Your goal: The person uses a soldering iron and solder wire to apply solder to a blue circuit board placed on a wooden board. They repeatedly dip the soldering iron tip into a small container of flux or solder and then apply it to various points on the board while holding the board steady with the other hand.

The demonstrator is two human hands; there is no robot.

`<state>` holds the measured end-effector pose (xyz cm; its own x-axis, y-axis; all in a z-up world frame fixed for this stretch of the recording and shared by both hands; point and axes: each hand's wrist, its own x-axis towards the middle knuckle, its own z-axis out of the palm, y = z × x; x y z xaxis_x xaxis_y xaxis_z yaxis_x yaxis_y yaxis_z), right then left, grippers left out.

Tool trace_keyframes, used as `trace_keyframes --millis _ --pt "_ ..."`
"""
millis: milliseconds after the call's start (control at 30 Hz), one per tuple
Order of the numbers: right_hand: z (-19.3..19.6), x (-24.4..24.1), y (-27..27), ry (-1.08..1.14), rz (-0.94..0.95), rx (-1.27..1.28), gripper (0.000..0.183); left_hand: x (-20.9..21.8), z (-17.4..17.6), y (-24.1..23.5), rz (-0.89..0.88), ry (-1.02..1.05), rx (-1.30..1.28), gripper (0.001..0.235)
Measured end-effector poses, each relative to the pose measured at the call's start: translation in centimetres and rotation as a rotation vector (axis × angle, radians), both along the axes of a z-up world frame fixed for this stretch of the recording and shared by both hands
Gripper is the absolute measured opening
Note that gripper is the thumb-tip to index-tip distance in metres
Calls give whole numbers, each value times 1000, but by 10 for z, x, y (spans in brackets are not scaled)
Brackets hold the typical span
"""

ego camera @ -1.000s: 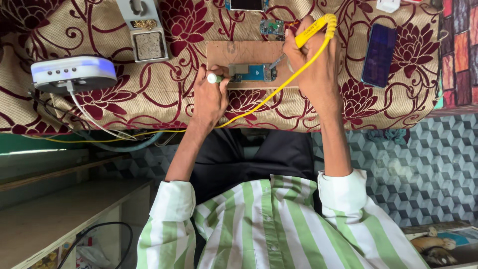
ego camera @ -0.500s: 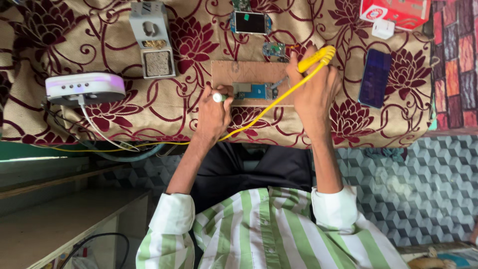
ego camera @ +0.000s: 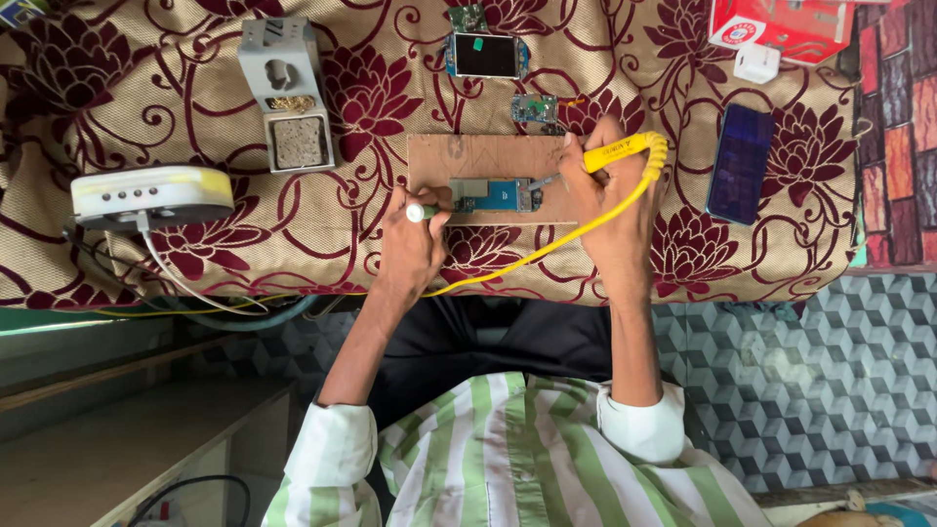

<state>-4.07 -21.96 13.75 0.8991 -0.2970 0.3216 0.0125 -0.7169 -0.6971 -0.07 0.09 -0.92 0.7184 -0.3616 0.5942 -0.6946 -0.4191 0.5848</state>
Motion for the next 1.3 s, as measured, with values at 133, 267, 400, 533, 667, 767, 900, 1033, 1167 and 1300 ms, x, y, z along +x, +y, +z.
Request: trace_keyframes --millis 133,267,400,533,667,767,900,1033,1167,1300 --pt "-4 3 -1 -123 28 -101 32 1 -1 -1 -46 18 -94 15" --pt "-3 2 -1 -59 11 51 31 1 0 -1 -29 11 -29 17" --pt "1 -5 4 -68 13 63 29 1 4 -2 -25 22 -6 21" --pt "2 -6 5 -54 5 43 31 1 7 -2 -32 -62 -15 18" --pt "-1 -4 -3 -81 -29 21 31 0 11 -1 -100 -85 -21 14" --pt "-7 -4 -9 -208 2 -144 32 0 9 0 -84 -35 -13 8" --pt "-8 -6 -11 -81 81 182 32 2 4 -1 -37 -25 -93 9" --pt "-5 -10 -9 -50 70 176 32 0 -7 0 -32 30 -132 6" --pt "-2 -17 -12 -51 56 181 33 -1 -17 0 13 84 -125 7" --pt "-4 -18 -13 -47 78 144 35 0 -18 1 -20 -17 -211 4"
